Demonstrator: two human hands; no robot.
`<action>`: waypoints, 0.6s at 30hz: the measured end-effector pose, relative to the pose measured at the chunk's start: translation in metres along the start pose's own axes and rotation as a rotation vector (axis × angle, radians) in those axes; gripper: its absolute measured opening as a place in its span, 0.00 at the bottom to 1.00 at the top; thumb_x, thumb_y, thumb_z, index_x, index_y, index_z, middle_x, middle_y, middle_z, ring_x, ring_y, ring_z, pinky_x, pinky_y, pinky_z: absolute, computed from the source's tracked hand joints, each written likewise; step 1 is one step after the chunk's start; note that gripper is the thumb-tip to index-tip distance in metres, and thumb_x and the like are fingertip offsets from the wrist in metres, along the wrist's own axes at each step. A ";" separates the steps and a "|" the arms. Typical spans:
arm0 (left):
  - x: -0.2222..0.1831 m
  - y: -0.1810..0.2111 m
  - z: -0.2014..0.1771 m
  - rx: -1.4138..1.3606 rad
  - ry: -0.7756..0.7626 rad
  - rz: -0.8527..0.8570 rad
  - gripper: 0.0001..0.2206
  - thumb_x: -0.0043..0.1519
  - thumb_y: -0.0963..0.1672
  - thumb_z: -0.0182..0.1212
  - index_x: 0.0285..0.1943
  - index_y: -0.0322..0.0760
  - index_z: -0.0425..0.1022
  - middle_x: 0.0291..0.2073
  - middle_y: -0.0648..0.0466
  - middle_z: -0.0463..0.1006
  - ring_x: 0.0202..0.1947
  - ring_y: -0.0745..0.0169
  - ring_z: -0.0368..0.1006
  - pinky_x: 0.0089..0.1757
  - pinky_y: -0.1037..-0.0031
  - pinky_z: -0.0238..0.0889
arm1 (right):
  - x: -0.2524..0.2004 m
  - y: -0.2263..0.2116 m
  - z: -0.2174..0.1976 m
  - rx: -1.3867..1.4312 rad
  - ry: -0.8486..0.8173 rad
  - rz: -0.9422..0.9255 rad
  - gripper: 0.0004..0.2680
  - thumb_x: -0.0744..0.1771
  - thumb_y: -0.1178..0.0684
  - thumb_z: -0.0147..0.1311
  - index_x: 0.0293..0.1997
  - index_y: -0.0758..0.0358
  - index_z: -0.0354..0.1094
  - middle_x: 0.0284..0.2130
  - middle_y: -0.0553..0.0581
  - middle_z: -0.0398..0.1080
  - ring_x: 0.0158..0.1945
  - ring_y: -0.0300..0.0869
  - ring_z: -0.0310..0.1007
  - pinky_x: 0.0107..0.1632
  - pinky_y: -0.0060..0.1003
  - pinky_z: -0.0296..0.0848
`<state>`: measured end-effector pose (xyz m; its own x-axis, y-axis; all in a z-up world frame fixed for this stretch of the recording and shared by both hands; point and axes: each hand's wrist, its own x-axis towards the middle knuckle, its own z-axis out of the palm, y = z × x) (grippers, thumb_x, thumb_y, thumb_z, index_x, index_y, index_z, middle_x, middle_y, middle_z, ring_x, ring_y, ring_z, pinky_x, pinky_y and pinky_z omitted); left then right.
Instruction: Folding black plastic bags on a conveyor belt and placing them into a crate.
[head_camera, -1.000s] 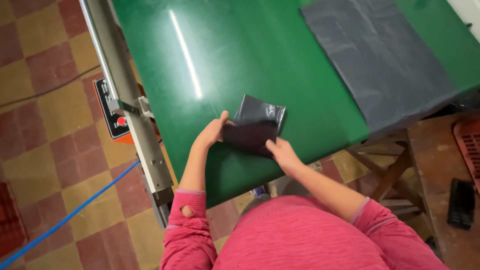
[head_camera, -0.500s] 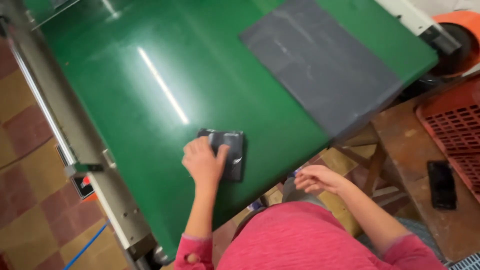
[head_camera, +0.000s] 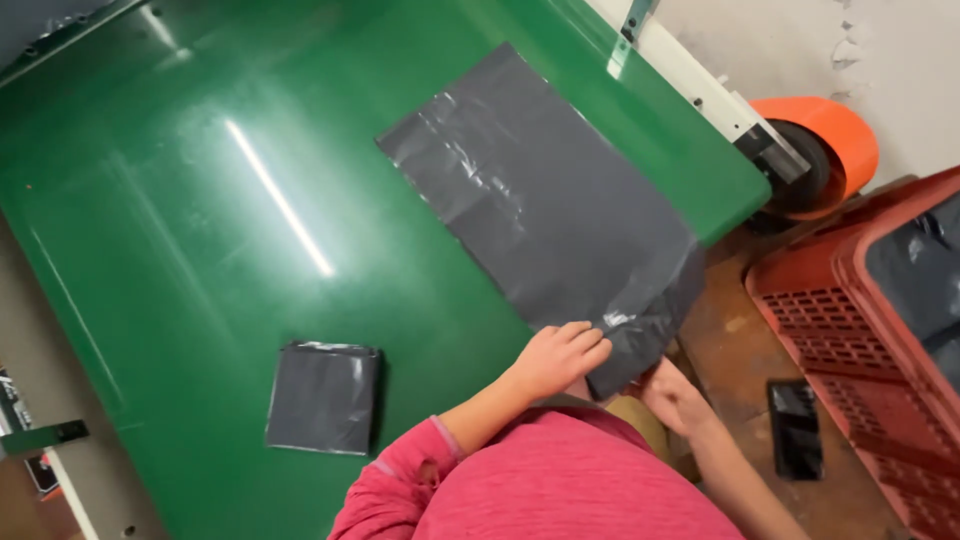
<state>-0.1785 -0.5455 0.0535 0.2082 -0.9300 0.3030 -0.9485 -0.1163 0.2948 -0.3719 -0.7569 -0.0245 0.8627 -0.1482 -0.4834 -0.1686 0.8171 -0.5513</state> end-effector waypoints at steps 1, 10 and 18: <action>0.003 0.003 -0.014 -0.002 -0.001 -0.010 0.17 0.65 0.44 0.55 0.63 0.43 0.71 0.62 0.53 0.74 0.66 0.52 0.68 0.54 0.57 0.65 | 0.004 -0.008 -0.020 -0.002 0.000 0.010 0.26 0.58 0.53 0.49 0.65 0.59 0.61 0.59 0.53 0.70 0.63 0.47 0.68 0.64 0.45 0.67; 0.023 -0.059 -0.114 -0.764 0.560 -0.598 0.13 0.52 0.34 0.59 0.45 0.33 0.78 0.38 0.49 0.82 0.39 0.58 0.81 0.43 0.73 0.72 | 0.128 -0.181 0.069 -0.876 -0.252 -0.851 0.25 0.69 0.53 0.53 0.75 0.64 0.44 0.57 0.62 0.67 0.61 0.46 0.68 0.64 0.38 0.67; 0.015 -0.271 -0.025 -0.474 0.643 -1.269 0.14 0.63 0.47 0.64 0.42 0.27 0.78 0.28 0.45 0.81 0.29 0.52 0.76 0.37 0.65 0.67 | 0.349 -0.195 0.151 -1.191 -0.217 -0.639 0.08 0.65 0.59 0.59 0.47 0.67 0.70 0.40 0.57 0.75 0.44 0.39 0.76 0.50 0.33 0.74</action>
<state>0.0875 -0.5192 0.0007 0.9970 0.0225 -0.0736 0.0756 -0.4680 0.8805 0.0341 -0.8838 0.0165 0.9824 -0.1353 0.1288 0.0750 -0.3458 -0.9353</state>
